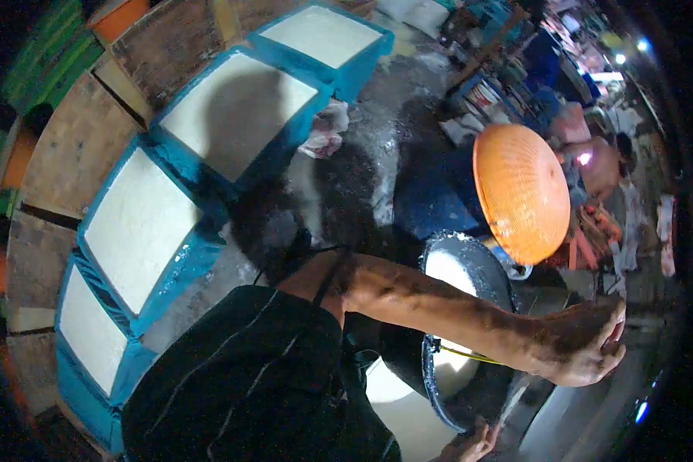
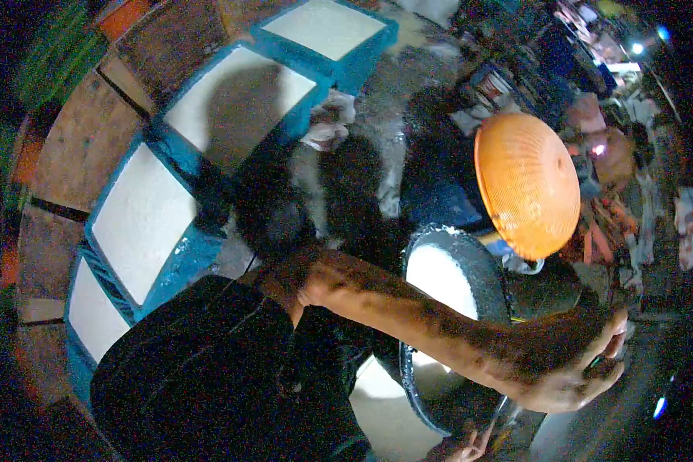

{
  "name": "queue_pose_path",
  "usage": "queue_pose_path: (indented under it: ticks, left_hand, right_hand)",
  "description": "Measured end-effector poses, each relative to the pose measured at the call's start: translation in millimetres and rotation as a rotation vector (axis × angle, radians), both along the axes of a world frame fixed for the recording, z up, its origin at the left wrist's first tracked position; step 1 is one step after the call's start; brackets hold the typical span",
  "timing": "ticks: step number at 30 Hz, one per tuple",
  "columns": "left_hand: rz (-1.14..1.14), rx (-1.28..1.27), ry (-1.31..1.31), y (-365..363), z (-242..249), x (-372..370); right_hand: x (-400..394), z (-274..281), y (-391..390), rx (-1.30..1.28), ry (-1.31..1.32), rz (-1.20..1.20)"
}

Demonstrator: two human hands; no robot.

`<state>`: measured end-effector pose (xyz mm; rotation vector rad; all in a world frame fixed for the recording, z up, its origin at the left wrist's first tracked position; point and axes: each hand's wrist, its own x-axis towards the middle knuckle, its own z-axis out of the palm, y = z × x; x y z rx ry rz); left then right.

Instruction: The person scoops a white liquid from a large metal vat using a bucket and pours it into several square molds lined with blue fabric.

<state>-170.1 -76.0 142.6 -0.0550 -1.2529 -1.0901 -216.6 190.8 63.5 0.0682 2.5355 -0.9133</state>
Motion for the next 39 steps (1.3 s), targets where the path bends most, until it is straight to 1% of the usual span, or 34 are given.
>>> queue_pose_path:
  ticks: [1, 2, 3, 4, 6, 7, 9, 10, 11, 13, 14, 15, 17, 18, 19, 20, 21, 22, 23, 25, 27, 29, 30, 31, 32, 33, 34, 36, 37, 39]
  left_hand:
    - [0.176, -0.121, -0.077, -24, -3, 19]
    - [0.352, -0.241, -0.158, -45, -5, 38]
    - [0.134, -0.132, 0.005, -64, -5, 55]
    - [0.150, -0.126, 0.005, -82, -7, 63]
    - [0.371, -0.122, -0.095, -120, -17, 71]
    - [0.392, -0.116, -0.095, -139, -19, 75]
    - [0.129, 0.025, -0.193, -179, -21, 94]
    - [0.181, 0.005, -0.214, -200, -23, 105]
    - [0.428, -0.153, -0.314, -224, -23, 106]
    - [1.254, -0.547, -0.634, -266, -33, 101]
    - [0.995, -0.323, -0.489, -286, -29, 115]
    - [0.933, -0.234, -0.455, -309, -31, 113]
    - [0.812, -0.056, -0.365, -354, -33, 114]
    - [0.660, 0.075, -0.309, -378, -34, 118]
    - [0.518, 0.211, -0.236, -401, -33, 127]
    - [0.603, 0.150, -0.160, -425, -42, 130]
    - [0.703, 0.155, -0.152, -452, -46, 130]
    - [0.803, 0.161, -0.143, -481, -46, 126]
    - [0.843, 0.167, -0.136, -506, -45, 128]
    - [0.668, 0.324, -0.293, -533, -53, 140]
    - [0.701, 0.322, -0.320, -563, -70, 149]
    - [0.775, 0.307, -0.314, -592, -87, 158]
    - [0.811, 0.302, -0.310, -608, -91, 164]
    - [0.843, 0.312, -0.306, -625, -95, 173]
    - [0.862, 0.317, -0.307, -645, -95, 178]
    - [0.877, 0.327, -0.307, -662, -92, 184]
    - [0.898, 0.324, -0.307, -678, -89, 188]
    - [0.935, 0.319, -0.291, -693, -91, 194]
    - [0.954, 0.318, -0.284, -698, -95, 194]
    - [0.986, 0.313, -0.267, -706, -101, 193]
  right_hand:
    - [10, -12, -24, -0.257, 0.107, 0.082]
    - [6, -28, -38, -0.447, 0.152, 0.168]
    - [-1, -44, -54, -0.522, 0.216, 0.182]
    - [-7, -57, -70, -0.588, 0.235, 0.206]
    - [-13, -78, -114, -0.675, 0.210, 0.245]
    - [-19, -83, -141, -0.588, 0.164, 0.275]
    - [-17, -100, -205, -0.740, 0.020, 0.291]
    - [-13, -99, -235, -0.742, 0.009, 0.315]
    - [2, -91, -277, -0.772, -0.048, 0.371]
    - [7, -90, -337, -0.802, -0.108, 0.445]
    - [-3, -100, -365, -0.805, -0.098, 0.535]
    - [-18, -109, -395, -0.804, -0.084, 0.628]
    - [-35, -118, -461, -0.668, 0.001, 0.665]
    - [-40, -122, -495, -0.722, -0.029, 0.654]
    - [-50, -124, -524, -0.767, -0.187, 0.726]
    - [-47, -119, -551, -0.768, -0.192, 0.756]
    - [-48, -119, -585, -0.777, -0.210, 0.817]
    - [-51, -123, -624, -0.784, -0.213, 0.904]
    - [-49, -129, -669, -0.781, -0.223, 1.004]
    - [-22, -157, -740, -0.738, -0.239, 1.214]
    - [13, -194, -783, -0.663, -0.219, 1.414]
    - [8, -212, -815, -0.626, -0.143, 1.546]
    - [-14, -210, -837, -0.620, -0.071, 1.579]
    - [-60, -203, -864, -0.622, 0.052, 1.596]
    - [-144, -200, -902, -0.624, 0.437, 1.688]
    - [-169, -170, -926, -0.549, 0.971, 1.734]
    - [-175, -168, -946, -0.592, 0.671, 1.675]
    - [-90, -100, -958, -0.721, 0.117, 1.412]
    - [-74, -91, -968, -0.702, 0.007, 1.380]
    - [-67, -85, -992, -0.658, 0.010, 1.485]
